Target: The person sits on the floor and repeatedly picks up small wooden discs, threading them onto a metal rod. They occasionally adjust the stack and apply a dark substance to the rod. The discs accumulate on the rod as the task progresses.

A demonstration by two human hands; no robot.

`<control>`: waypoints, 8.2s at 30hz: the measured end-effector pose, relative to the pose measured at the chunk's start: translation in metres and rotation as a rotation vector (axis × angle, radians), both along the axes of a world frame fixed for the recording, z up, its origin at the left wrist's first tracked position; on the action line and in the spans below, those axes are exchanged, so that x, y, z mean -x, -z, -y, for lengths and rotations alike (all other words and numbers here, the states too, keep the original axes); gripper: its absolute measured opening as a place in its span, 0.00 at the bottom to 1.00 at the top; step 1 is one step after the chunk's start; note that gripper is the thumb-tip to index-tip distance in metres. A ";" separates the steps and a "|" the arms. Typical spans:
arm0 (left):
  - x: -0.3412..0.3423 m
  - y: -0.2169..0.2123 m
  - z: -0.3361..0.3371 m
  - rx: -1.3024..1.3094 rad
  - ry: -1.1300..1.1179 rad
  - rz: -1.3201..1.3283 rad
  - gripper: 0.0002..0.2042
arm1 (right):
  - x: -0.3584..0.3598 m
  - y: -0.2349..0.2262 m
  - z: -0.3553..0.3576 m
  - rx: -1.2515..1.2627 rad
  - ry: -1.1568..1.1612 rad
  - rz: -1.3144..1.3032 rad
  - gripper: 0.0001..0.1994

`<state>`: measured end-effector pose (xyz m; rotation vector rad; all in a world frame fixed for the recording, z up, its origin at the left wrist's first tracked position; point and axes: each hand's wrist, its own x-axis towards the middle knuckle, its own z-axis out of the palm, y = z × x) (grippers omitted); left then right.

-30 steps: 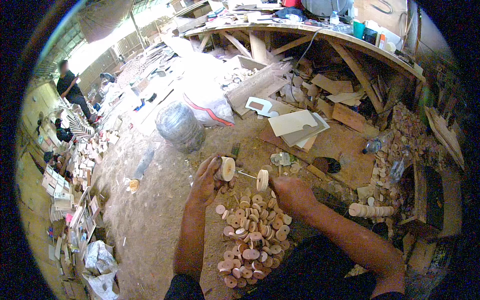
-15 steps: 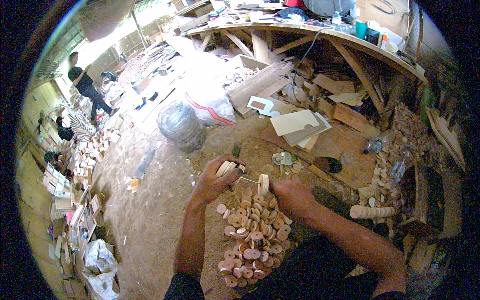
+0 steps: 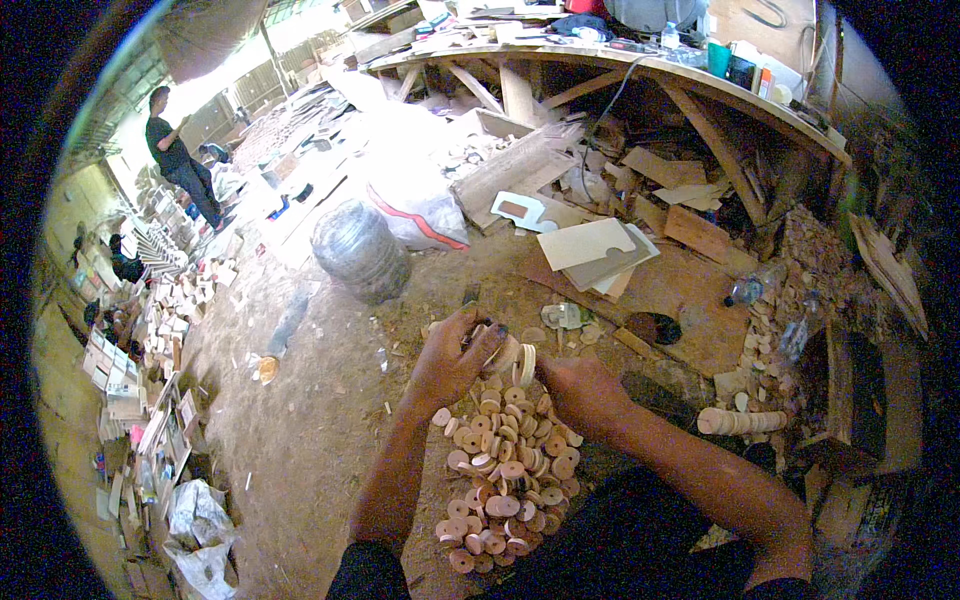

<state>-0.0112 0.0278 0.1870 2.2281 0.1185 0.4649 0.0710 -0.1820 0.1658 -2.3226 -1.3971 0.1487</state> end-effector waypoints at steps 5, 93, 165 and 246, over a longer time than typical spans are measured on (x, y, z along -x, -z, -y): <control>-0.009 0.015 0.020 0.381 0.099 0.102 0.16 | -0.003 -0.004 0.003 -0.023 0.077 -0.053 0.11; -0.127 -0.048 0.294 0.306 1.027 -0.021 0.11 | -0.017 -0.163 0.278 -0.442 0.567 0.008 0.10; -0.136 -0.039 0.253 0.055 0.498 -0.087 0.09 | -0.004 0.242 0.458 -0.687 1.706 -0.025 0.24; -0.157 0.005 0.217 0.185 0.120 -0.105 0.12 | 0.019 0.186 0.293 -0.792 1.056 -0.551 0.16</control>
